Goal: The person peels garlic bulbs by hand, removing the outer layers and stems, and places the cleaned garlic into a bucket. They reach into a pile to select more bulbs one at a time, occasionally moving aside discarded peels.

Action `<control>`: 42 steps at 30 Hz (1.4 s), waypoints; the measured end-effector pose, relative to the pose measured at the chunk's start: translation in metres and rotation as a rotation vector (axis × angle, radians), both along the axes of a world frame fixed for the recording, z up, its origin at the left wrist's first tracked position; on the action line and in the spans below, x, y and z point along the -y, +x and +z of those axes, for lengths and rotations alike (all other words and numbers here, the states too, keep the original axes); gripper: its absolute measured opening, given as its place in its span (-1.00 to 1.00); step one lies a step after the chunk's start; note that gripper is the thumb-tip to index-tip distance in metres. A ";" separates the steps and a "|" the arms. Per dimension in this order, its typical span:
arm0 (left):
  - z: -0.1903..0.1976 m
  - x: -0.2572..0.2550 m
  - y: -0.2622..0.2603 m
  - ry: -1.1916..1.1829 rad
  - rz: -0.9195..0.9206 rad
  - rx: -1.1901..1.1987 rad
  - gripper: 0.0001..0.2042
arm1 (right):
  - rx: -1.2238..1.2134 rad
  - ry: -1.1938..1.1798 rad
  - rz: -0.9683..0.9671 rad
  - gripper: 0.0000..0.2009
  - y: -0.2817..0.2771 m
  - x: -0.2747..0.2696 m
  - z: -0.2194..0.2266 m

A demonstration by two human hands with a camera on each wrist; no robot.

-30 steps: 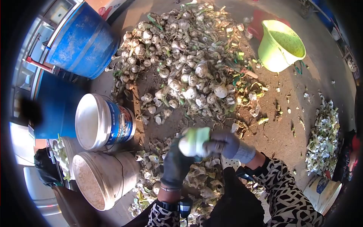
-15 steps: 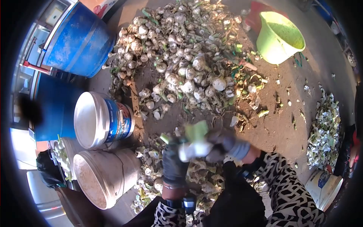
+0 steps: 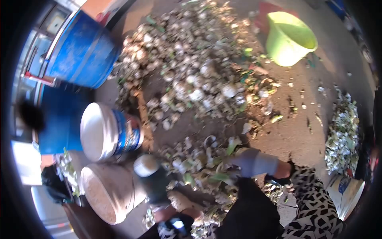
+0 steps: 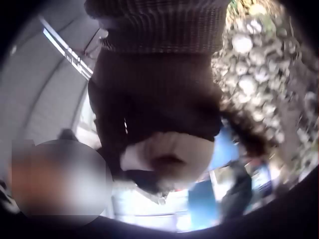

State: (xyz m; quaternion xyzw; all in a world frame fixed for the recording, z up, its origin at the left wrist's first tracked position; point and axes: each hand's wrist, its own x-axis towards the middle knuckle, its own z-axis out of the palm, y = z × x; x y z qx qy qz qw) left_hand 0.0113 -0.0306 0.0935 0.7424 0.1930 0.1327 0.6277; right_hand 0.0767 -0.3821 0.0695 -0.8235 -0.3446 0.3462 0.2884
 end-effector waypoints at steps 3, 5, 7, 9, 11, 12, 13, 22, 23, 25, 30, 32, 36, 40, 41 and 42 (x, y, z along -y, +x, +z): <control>0.042 -0.122 -0.047 -1.614 -0.165 0.568 -0.34 | 0.164 0.007 -0.436 -0.45 0.042 0.012 -0.031; 0.119 -0.083 -0.040 -1.014 0.478 0.788 -0.29 | 0.583 -0.053 -0.656 -0.45 0.086 0.017 -0.050; 0.113 -0.080 -0.036 -1.026 0.407 0.643 -0.31 | 0.618 -0.198 -0.741 -0.37 0.134 0.010 -0.041; 0.090 -0.062 -0.031 -0.839 0.349 0.276 -0.36 | 0.643 -0.136 -0.760 -0.43 0.172 -0.007 -0.060; 0.037 -0.025 -0.008 -0.837 -0.079 0.128 -0.52 | 0.499 -0.553 -0.588 -0.51 0.196 -0.021 -0.070; 0.018 0.018 0.008 -0.329 -0.068 -0.021 -0.63 | 0.434 -0.548 -0.606 -0.59 0.198 -0.024 -0.067; -0.002 0.056 0.014 -0.147 -0.167 -0.055 -0.63 | 0.460 -0.379 -0.664 -0.59 0.187 -0.025 -0.060; -0.012 0.166 0.051 -0.391 -0.332 -0.183 -0.46 | 0.239 0.924 -0.749 -0.70 0.040 -0.029 -0.011; -0.011 0.167 0.047 -0.294 -0.370 -0.042 -0.43 | 0.033 0.810 -0.770 -0.71 0.045 -0.021 -0.006; -0.013 0.165 0.044 0.513 -0.439 0.117 -0.37 | 0.006 0.540 -0.701 -0.68 0.043 -0.018 -0.016; 0.006 0.161 0.036 0.603 -0.405 0.129 -0.36 | -0.030 0.827 -0.699 -0.78 0.036 -0.038 -0.006; 0.014 0.151 0.035 0.029 -0.393 -0.057 -0.38 | -0.201 0.824 -0.702 -0.80 0.032 -0.034 -0.015; -0.026 0.116 0.025 -0.442 -0.422 -0.292 -0.52 | -0.705 0.846 -0.614 -0.82 0.028 -0.021 -0.006; -0.052 0.109 0.044 0.676 -0.605 0.050 -0.59 | -0.728 1.000 -0.250 -0.77 0.016 -0.031 -0.011; -0.041 0.105 0.046 0.813 -0.623 -0.105 -0.64 | -0.913 0.865 -0.191 -0.76 0.019 -0.032 0.012; -0.043 0.109 0.047 0.807 -0.639 -0.097 -0.64 | -0.906 0.865 -0.209 -0.76 0.016 -0.039 0.005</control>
